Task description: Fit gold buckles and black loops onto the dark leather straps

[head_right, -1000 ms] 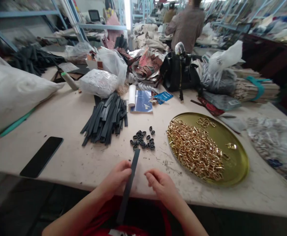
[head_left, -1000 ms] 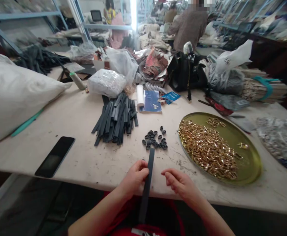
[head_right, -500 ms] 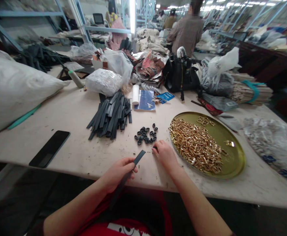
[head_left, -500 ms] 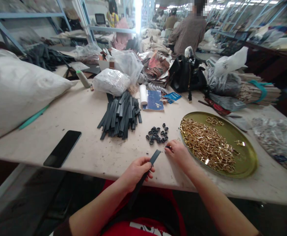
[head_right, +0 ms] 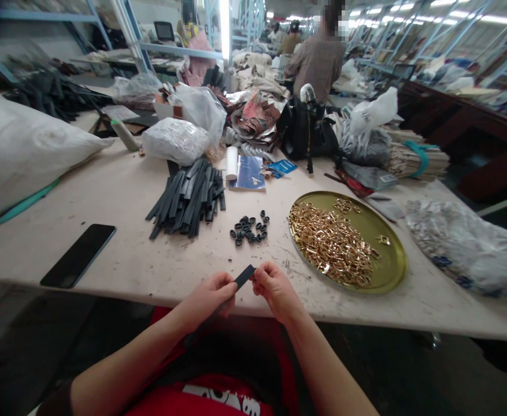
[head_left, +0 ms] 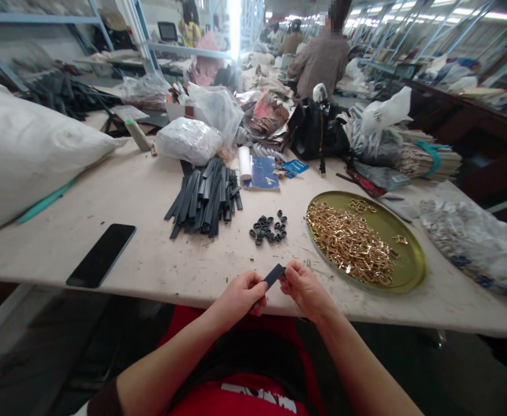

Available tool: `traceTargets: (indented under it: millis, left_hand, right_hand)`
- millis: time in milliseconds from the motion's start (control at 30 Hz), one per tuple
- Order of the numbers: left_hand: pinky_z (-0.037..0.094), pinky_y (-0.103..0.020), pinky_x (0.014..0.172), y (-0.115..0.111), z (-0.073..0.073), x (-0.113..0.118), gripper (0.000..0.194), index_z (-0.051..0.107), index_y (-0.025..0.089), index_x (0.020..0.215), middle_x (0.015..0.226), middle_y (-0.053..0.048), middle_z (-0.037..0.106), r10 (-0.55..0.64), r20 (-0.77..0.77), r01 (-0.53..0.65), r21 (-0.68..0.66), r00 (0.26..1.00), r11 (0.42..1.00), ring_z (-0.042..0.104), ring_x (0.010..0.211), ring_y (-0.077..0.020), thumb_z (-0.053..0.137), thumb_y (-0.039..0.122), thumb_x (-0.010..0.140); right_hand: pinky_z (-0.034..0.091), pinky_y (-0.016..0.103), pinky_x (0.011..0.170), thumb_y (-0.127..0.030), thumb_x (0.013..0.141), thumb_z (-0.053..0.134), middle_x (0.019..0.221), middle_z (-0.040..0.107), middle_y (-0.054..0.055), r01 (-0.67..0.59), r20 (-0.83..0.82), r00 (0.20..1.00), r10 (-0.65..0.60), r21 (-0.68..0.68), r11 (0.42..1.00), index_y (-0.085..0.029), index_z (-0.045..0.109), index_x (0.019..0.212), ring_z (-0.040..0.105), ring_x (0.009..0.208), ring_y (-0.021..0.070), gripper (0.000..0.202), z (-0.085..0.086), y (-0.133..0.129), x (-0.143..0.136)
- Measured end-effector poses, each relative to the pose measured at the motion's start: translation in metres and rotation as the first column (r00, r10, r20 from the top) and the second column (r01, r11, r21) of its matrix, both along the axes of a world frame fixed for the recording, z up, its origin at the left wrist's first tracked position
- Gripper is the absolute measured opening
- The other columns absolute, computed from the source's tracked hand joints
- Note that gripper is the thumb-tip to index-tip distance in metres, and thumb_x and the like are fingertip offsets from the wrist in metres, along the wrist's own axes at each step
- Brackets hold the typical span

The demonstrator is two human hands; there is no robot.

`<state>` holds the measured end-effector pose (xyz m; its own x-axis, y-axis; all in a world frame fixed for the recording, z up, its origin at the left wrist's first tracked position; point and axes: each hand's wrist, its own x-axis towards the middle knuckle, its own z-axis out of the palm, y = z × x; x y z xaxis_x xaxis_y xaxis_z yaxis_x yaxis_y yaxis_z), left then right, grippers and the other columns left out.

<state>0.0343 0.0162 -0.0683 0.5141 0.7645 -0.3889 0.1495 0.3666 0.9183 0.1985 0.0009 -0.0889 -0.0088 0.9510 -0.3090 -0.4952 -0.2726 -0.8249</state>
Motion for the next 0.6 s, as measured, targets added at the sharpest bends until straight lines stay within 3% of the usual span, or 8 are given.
traceTargets:
  millis: [133,233,400,600]
  left_hand:
    - [0.034,-0.018,0.041,-0.003,-0.002,0.005,0.015,0.041,0.019,0.071,0.053,0.007,0.050,0.007,-0.105,0.004,0.096,0.994,0.995,0.043,0.038,-0.0060,0.043,0.032,0.078]
    - [0.033,-0.019,0.042,-0.005,-0.003,0.007,0.015,0.042,0.019,0.070,0.051,0.007,0.047,-0.010,-0.205,0.051,0.199,0.979,0.979,0.043,0.039,-0.0076,0.041,0.032,0.078]
    - [0.025,-0.022,0.048,0.003,0.001,0.004,0.014,0.044,0.019,0.063,0.053,0.005,0.045,0.016,-0.480,0.227,0.443,0.877,0.867,0.042,0.051,-0.0103,0.042,0.026,0.075]
    - [0.022,-0.024,0.050,0.020,0.020,0.010,0.019,0.043,0.018,0.062,0.056,0.004,0.045,-0.137,-0.595,0.448,0.414,0.792,0.792,0.040,0.054,-0.0113,0.040,0.029,0.078]
  right_hand:
    - [0.030,0.016,0.041,-0.044,0.061,0.073,0.057,0.056,-0.004,0.063,-0.004,0.998,-0.063,-0.016,0.998,-0.017,0.049,0.064,0.042,0.043,0.0039,0.036,-0.005,-0.005,0.001]
    - [0.034,0.017,0.043,-0.039,0.061,0.075,0.056,0.053,-0.006,0.109,0.005,0.994,-0.109,-0.016,0.994,-0.018,0.051,0.066,0.046,0.046,0.0046,0.033,-0.008,-0.007,0.002]
    - [0.041,0.022,0.055,-0.034,0.061,0.075,0.066,0.057,-0.004,0.115,0.180,0.976,-0.123,0.056,0.992,-0.018,0.057,0.080,0.052,0.055,0.0076,0.031,-0.007,-0.010,0.005]
    - [0.038,0.024,0.057,-0.037,0.062,0.072,0.058,0.055,-0.005,-0.004,0.309,0.951,-0.033,0.118,0.993,-0.017,0.056,0.075,0.049,0.054,0.0087,0.028,-0.001,-0.009,0.008]
